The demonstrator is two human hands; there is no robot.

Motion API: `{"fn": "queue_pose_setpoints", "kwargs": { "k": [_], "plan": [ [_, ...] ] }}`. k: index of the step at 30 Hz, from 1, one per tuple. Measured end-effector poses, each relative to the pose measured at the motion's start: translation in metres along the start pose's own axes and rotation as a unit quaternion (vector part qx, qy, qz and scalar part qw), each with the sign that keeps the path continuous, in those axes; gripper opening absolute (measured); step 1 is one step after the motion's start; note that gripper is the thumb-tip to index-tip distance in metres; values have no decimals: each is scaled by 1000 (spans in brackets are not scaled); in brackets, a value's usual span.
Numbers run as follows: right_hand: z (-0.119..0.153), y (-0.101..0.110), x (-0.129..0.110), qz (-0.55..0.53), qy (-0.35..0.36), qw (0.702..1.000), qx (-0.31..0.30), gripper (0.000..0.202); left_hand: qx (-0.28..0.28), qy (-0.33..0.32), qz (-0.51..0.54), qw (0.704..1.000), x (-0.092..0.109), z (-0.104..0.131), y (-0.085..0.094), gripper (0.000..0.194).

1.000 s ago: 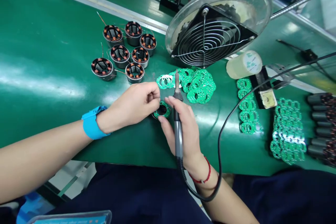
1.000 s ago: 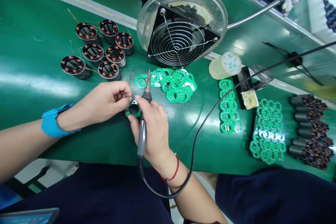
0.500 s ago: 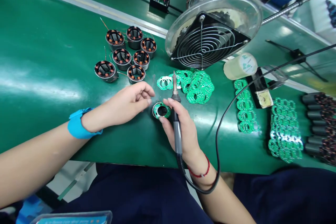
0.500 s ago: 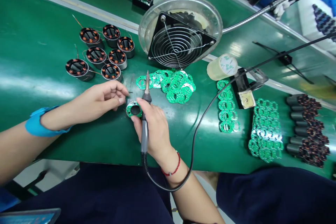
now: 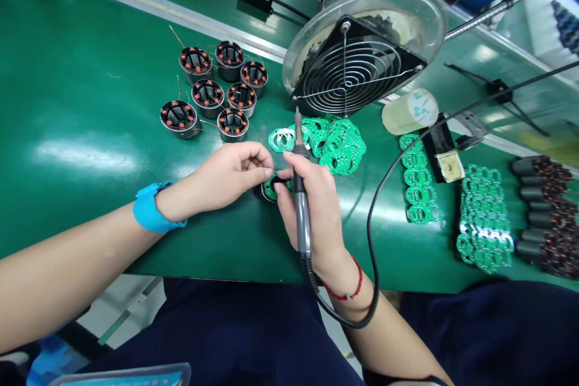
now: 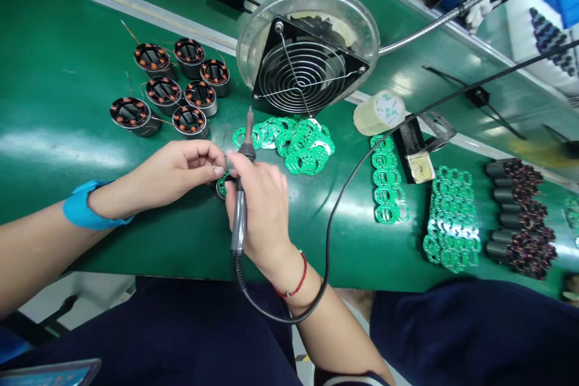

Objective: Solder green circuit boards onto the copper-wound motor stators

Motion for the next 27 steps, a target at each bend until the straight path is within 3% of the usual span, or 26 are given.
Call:
{"fn": "queue_pose_setpoints", "kwargs": {
  "k": [7, 12, 15, 22, 27],
  "plan": [
    [-7, -5, -4, 13, 10, 1000, 20, 31, -4, -28, -2, 1000, 3, 0, -1, 8],
    [0, -3, -8, 80, 12, 991, 110, 24, 4, -19, 11, 1000, 0, 2, -4, 8],
    [5, -4, -7, 98, 12, 986, 134, 24, 12, -7, 14, 1000, -3, 2, -5, 10],
    [5, -2, -2, 96, 21, 988, 116, 25, 24, 4, 6, 1000, -5, -3, -5, 10],
    [12, 23, 13, 7, -10, 993, 119, 33, 32, -1, -75, 997, -3, -3, -2, 9]
  ]
}}
Point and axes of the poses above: each hand's wrist, its own z-axis away from the middle knuckle, its own y-axis out of the back of the hand, x = y × z, the point moved 9 cm from there along -z, towards the middle knuckle, and after that the axes turned 10 degrees about -y, right-handed, at the moved point
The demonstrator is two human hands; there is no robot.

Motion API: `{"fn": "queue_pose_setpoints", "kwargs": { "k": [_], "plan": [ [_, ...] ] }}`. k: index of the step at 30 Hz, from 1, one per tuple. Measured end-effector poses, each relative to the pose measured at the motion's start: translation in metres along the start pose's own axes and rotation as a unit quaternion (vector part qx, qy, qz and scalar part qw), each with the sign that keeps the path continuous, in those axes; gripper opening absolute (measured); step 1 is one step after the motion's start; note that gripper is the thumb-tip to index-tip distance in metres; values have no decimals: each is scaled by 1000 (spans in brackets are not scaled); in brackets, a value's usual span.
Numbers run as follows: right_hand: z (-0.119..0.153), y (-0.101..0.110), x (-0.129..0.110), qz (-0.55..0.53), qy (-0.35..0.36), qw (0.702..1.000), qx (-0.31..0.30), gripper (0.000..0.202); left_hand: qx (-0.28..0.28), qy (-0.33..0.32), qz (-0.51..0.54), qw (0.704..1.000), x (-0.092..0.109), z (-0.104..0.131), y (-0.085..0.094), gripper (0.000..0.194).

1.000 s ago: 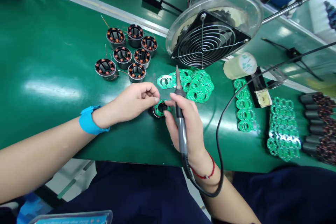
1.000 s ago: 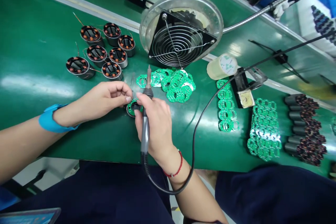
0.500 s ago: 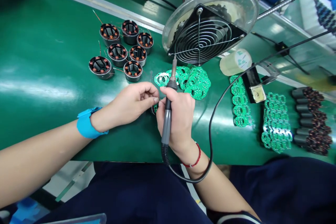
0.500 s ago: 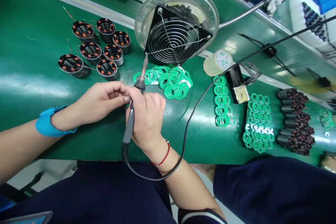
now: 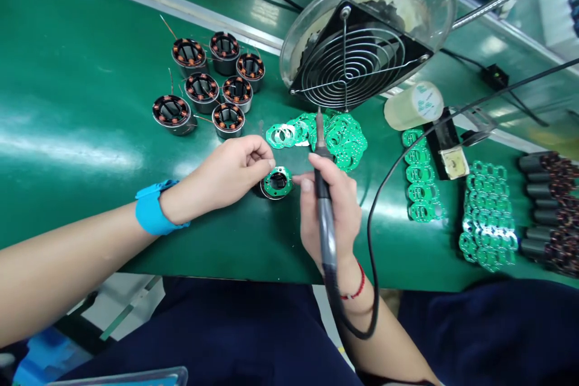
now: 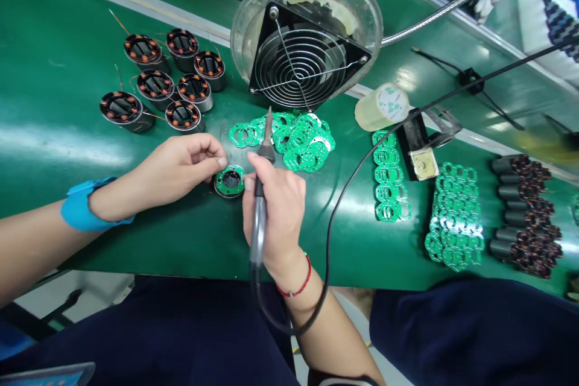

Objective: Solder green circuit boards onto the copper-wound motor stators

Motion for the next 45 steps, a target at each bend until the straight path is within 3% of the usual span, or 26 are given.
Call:
{"fn": "queue_pose_setpoints", "kwargs": {
  "k": [5, 12, 30, 37, 41, 45],
  "plan": [
    [15, 20, 18, -132, -37, 990, 33, 29, -10, -12, -83, 996, 7, 2, 3, 8],
    [29, 30, 26, -215, -45, 970, 101, 20, -11, -60, -210, 976, 31, -2, 5, 9],
    [28, 26, 34, -193, -102, 973, 72, 18, -44, -56, -364, 929, 40, -9, -3, 13],
    [23, 33, 27, -197, -57, 975, 87, 21, -54, -47, -375, 924, 41, -9, -3, 13],
    [14, 24, 21, -186, -54, 980, 39, 36, -59, -50, -380, 922, 43, -10, -4, 14],
    [8, -3, 12, -111, -74, 988, -75, 40, -58, -52, -377, 923, 45, -11, -5, 13]
  ]
}}
Point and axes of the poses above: each hand's wrist, its own z-axis away from the middle knuckle, its own y-axis out of the back of the hand, x = y × z, the point moved 9 cm from there along -z, towards the middle knuckle, and after that the axes turned 10 degrees about -y, right-handed, at the moved point
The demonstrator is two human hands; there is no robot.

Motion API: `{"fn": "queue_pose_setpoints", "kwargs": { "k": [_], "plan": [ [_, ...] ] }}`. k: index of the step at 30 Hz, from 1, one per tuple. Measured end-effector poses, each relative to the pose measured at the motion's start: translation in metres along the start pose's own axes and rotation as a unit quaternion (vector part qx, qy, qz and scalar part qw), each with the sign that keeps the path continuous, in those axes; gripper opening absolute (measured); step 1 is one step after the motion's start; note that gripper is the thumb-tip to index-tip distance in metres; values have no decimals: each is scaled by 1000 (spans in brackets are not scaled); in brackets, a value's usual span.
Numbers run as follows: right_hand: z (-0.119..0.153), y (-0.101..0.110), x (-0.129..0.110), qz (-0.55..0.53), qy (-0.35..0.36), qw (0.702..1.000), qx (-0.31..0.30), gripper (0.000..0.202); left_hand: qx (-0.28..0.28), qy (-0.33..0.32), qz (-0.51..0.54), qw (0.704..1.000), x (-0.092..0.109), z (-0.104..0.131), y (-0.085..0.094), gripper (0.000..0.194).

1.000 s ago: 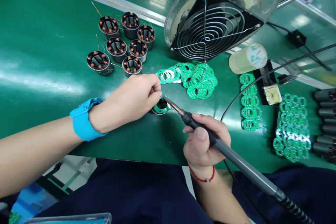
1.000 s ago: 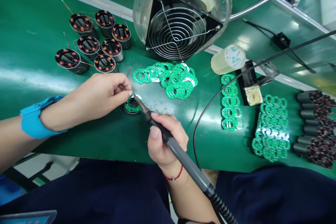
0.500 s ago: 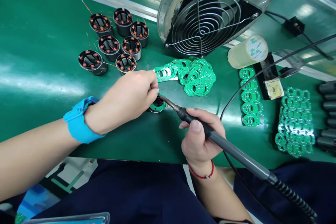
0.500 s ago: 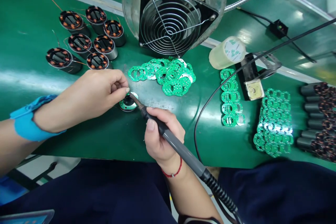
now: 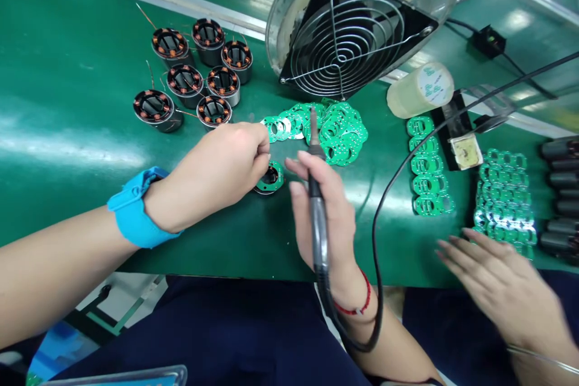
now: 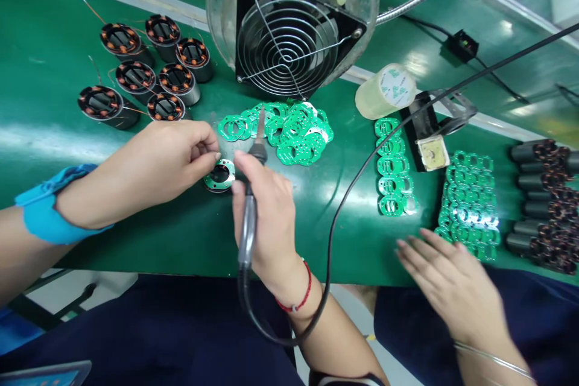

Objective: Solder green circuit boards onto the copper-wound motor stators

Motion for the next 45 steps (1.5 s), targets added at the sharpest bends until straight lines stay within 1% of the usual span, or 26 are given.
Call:
{"fn": "queue_pose_setpoints", "kwargs": {
  "k": [2, 4, 6, 9, 12, 16, 18, 20, 23, 25, 26, 28, 30, 33, 37, 39, 42, 45],
  "plan": [
    [-1, -13, -2, 30, -6, 999, -38, 43, -5, 1, 0, 1000, 0, 0, -1, 13],
    [-2, -20, -4, 40, 4, 998, -45, 47, -7, -2, -3, 1000, 1, 0, -1, 13],
    [-2, -25, -6, 49, 17, 998, -43, 46, -3, -8, -8, 1000, 1, 0, -1, 13],
    [-2, -28, -4, 51, 26, 997, -48, 46, -1, -13, -16, 1000, 1, 0, 0, 14],
    [-2, -28, -1, 31, 31, 998, -54, 51, -5, -15, -18, 1000, 1, -1, -1, 14],
    [-1, -29, 4, 10, 24, 998, -59, 56, -1, -14, 7, 1000, -2, -3, -2, 12],
    [-1, -29, 5, 3, 24, 998, -59, 57, -2, -10, 46, 999, -7, -3, -3, 13],
    [-1, -30, 5, -3, 29, 998, -58, 56, -11, -2, 123, 992, -15, -1, -5, 13],
    [0, -30, 5, 0, 35, 998, -53, 53, -28, 21, 278, 960, -28, 8, -9, 15],
    [0, -31, 5, 15, 39, 998, -47, 53, -39, 28, 337, 940, -35, 16, -11, 15],
    [1, -31, 5, 24, 41, 998, -44, 54, -44, 24, 350, 935, -36, 19, -12, 14],
    [1, -31, 4, 41, 52, 997, -38, 55, -56, 9, 359, 931, -34, 24, -15, 11],
    [1, -30, 1, 53, 68, 996, -31, 56, -55, -3, 358, 932, -31, 26, -20, 11],
    [1, -28, -6, 68, 100, 992, -31, 56, -36, -2, 354, 935, -27, 25, -25, 13],
    [4, -31, -19, 101, 154, 982, -48, 49, -20, 8, 350, 937, -27, 27, -27, 14],
    [4, -30, -21, 109, 158, 980, -42, 46, -13, 16, 346, 938, -29, 29, -26, 15],
    [3, -26, -20, 102, 144, 984, -21, 42, -4, 34, 337, 941, -32, 32, -26, 18],
    [2, -21, -19, 82, 134, 987, -9, 37, 25, 36, 310, 950, -30, 33, -22, 18]
  ]
}}
Point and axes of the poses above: each hand's wrist, its own z-axis away from the middle knuckle, its own y-axis out of the back of the hand, x = y × z, the point moved 9 cm from there along -z, towards the middle knuckle, and after that the axes turned 10 degrees about -y, right-handed, at the moved point
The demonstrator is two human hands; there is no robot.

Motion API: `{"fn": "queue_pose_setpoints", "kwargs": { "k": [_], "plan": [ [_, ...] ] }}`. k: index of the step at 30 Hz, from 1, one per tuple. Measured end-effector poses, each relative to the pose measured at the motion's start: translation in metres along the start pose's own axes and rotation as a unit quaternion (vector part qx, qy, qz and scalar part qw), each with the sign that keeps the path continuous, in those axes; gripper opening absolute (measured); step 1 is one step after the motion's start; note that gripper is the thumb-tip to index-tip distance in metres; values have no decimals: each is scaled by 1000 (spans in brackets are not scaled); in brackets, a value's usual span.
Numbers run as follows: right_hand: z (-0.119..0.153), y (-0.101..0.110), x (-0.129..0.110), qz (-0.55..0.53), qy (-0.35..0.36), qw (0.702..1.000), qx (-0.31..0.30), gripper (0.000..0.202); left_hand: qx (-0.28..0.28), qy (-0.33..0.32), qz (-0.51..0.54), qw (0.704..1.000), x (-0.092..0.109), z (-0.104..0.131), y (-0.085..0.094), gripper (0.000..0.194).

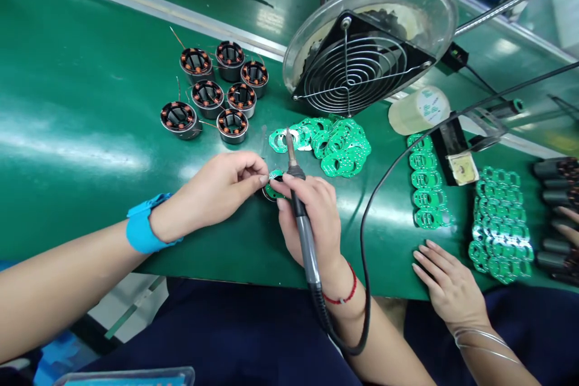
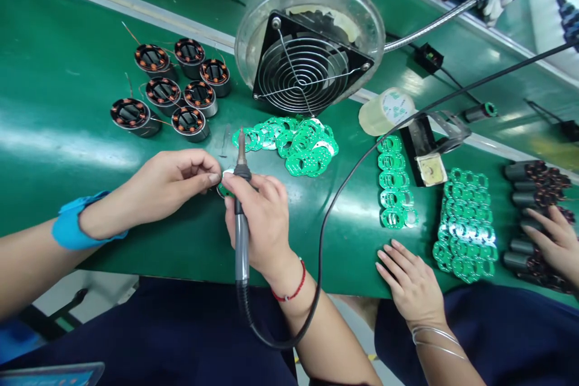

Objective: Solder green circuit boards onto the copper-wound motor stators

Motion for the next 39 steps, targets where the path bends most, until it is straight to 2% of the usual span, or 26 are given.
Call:
{"fn": "queue_pose_setpoints", "kwargs": {
  "k": [4, 10, 16, 20, 23, 25, 27, 29, 31, 32, 34, 35, 37, 39],
  "plan": [
    [4, 14, 8, -55, -25, 997, 49, 35, 37, -20, -63, 997, 9, -1, 4, 14],
    [20, 35, 27, -135, -54, 977, 157, 28, 50, -36, -156, 986, 21, -4, 7, 11],
    [22, 40, 30, -117, -71, 984, 117, 29, 44, -37, -273, 960, 29, -9, 3, 11],
    [21, 29, 33, -81, -103, 989, 65, 29, 46, -35, -299, 953, 30, -11, 0, 12],
    [24, 26, 37, -80, -111, 989, 49, 30, 45, -36, -315, 947, 29, -11, -2, 11],
    [29, 40, 49, -78, -118, 989, 43, 32, 50, -36, -328, 943, 27, -11, -3, 10],
    [36, 73, 69, -86, -118, 989, 32, 32, 56, -38, -338, 939, 26, -10, -4, 10],
    [42, 106, 87, -133, -87, 986, -42, 30, 61, -45, -343, 936, 25, -9, -5, 10],
    [44, 139, 104, -140, -83, 985, -58, 22, 64, -56, -348, 934, 26, -9, -6, 11],
    [42, 143, 105, -148, -72, 983, -78, 21, 64, -64, -350, 932, 26, -9, -7, 12],
    [35, 129, 95, -156, -61, 982, -92, 23, 64, -82, -355, 929, 29, -9, -8, 13],
    [30, 111, 85, -154, -60, 981, -100, 27, 64, -90, -357, 928, 31, -9, -8, 13],
    [17, 75, 66, -127, -89, 988, -24, 38, 65, -103, -359, 925, 34, -9, -8, 14],
    [8, 30, 44, -119, -92, 988, -20, 43, 66, -108, -356, 926, 36, -9, -8, 15]
  ]
}}
Point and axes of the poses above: each hand's wrist, its own z-axis away from the middle knuckle, its own y-axis out of the back of the hand, x = y × z, the point moved 9 cm from there along -z, towards the middle knuckle, and after that the axes turned 10 degrees about -y, right-handed, at the moved point
